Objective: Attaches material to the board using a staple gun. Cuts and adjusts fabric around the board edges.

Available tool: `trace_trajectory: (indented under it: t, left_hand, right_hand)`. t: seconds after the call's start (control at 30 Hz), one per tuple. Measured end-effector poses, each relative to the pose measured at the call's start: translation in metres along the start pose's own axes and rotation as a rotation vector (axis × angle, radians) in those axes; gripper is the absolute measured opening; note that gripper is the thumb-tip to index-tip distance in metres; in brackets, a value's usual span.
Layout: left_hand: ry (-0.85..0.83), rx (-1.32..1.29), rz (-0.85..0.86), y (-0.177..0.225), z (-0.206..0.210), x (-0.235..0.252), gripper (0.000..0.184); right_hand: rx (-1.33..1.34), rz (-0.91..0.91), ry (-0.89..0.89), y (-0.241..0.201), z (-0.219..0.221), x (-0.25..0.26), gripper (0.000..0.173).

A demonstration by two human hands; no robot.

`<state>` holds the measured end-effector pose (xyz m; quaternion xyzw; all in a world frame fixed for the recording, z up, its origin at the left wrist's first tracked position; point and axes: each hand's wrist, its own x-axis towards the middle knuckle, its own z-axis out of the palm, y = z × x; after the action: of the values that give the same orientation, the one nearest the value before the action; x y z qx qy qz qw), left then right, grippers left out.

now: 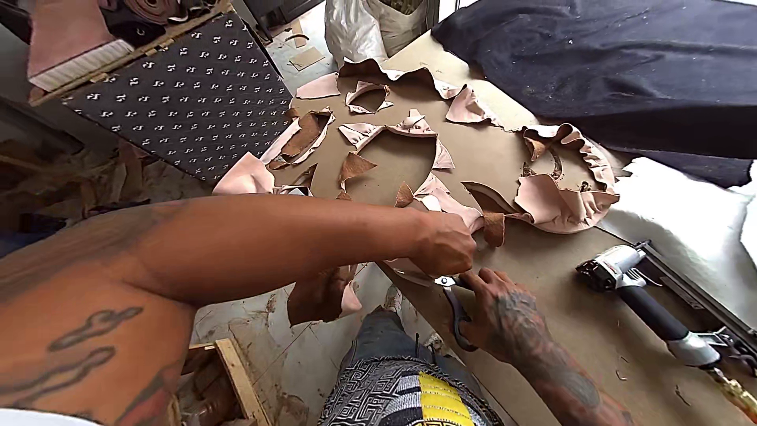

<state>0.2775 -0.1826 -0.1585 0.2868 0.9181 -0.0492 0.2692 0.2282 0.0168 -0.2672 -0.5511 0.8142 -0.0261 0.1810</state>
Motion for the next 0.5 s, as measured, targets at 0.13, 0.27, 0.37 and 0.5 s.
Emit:
trace_trajectory:
  t: [0.13, 0.27, 0.37, 0.5]
  left_hand:
    - [0.031, -0.005, 0.023, -0.009, 0.004, 0.0, 0.017]
    - [0.052, -0.033, 0.033, -0.011, 0.005, -0.004, 0.016]
    - [0.062, -0.046, 0.041, -0.013, 0.003, -0.004, 0.013]
    - [0.089, -0.095, 0.034, -0.022, 0.004, -0.004, 0.012]
  right_hand:
    - [0.093, -0.041, 0.089, 0.012, 0.019, -0.008, 0.054]
    - [0.135, 0.016, 0.026, 0.004, 0.012, -0.001, 0.076]
    - [0.134, 0.024, 0.106, 0.003, 0.015, 0.003, 0.088]
    - [0.181, 0.037, 0.171, 0.008, 0.022, -0.004, 0.092]
